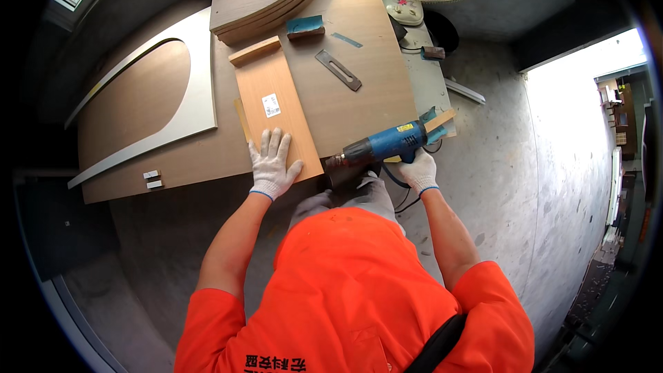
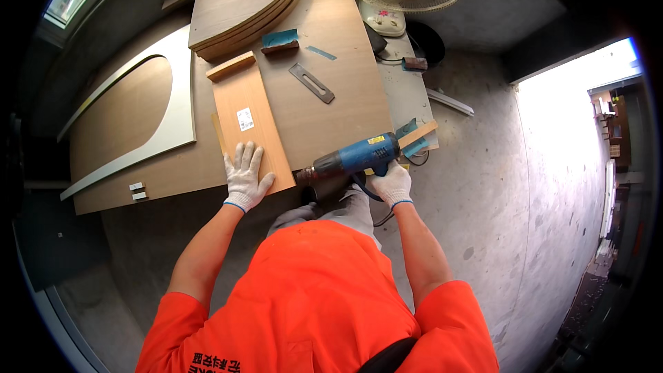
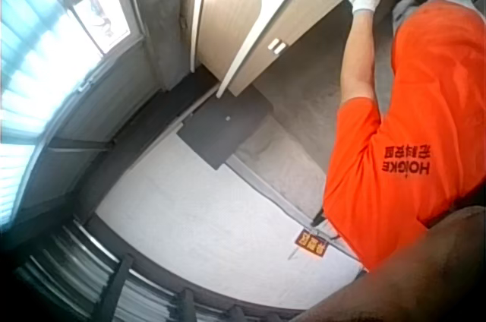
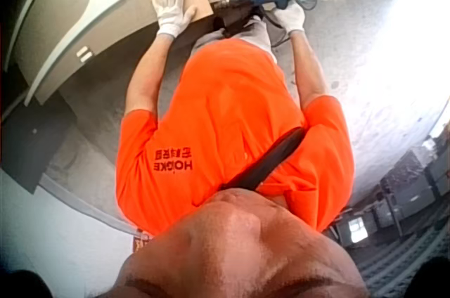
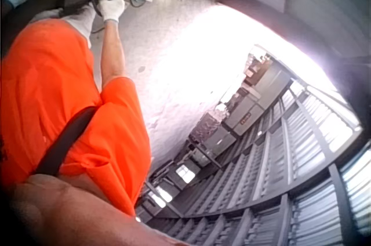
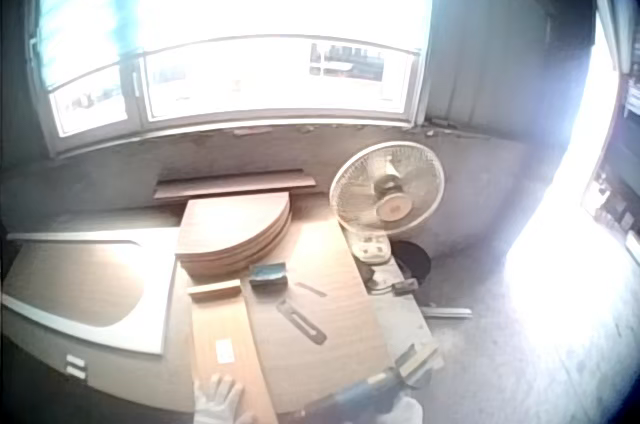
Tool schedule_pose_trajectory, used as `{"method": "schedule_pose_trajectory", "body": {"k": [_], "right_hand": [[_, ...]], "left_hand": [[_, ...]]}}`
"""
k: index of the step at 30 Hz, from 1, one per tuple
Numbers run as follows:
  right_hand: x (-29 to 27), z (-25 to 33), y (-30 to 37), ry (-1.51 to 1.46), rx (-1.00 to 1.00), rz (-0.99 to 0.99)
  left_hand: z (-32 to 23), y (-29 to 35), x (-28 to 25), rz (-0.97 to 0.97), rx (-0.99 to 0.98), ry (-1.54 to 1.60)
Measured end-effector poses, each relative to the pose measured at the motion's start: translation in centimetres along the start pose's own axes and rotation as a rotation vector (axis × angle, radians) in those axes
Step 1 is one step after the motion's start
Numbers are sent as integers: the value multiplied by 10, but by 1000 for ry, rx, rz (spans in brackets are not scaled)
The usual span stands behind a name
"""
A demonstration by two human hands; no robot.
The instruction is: The person uses a heat gun to soften adhesive on a wooden board and applies a thin wooden strip to its edge. They then use a utility knife to trim the strip flush with the board's surface. The person repeats this process on another section of the board, ensuring a smooth finish.
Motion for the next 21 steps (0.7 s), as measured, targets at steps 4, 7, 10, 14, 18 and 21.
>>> {"method": "schedule_pose_trajectory", "body": {"k": [4, 7, 10, 14, 18, 21], "right_hand": [[-1, 1, -2, 37, -33, 15], [0, -1, -3, 18, 8, 10], [0, 1, -2, 8, -41, 15], [1, -1, -1, -2, -24, -4], [0, -1, -1, 11, -39, -8], [-4, 5, 3, -10, -38, -32]], "left_hand": [[1, 0, 1, 1, -2, -12], [2, 0, 3, 3, -4, -17], [3, 0, 3, 12, -9, -21], [3, 0, 4, 16, -11, -17], [3, 1, 4, 15, -13, -17], [3, 1, 4, 10, -16, -15]]}}
Point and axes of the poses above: each hand's wrist, its own y-axis away from the middle knuckle, its own x-axis out of the palm, z = x × y, the point moved 4 cm from there along -y, towards the middle knuckle, and after that the axes turned 2 degrees about -z, right-handed, at the moved point
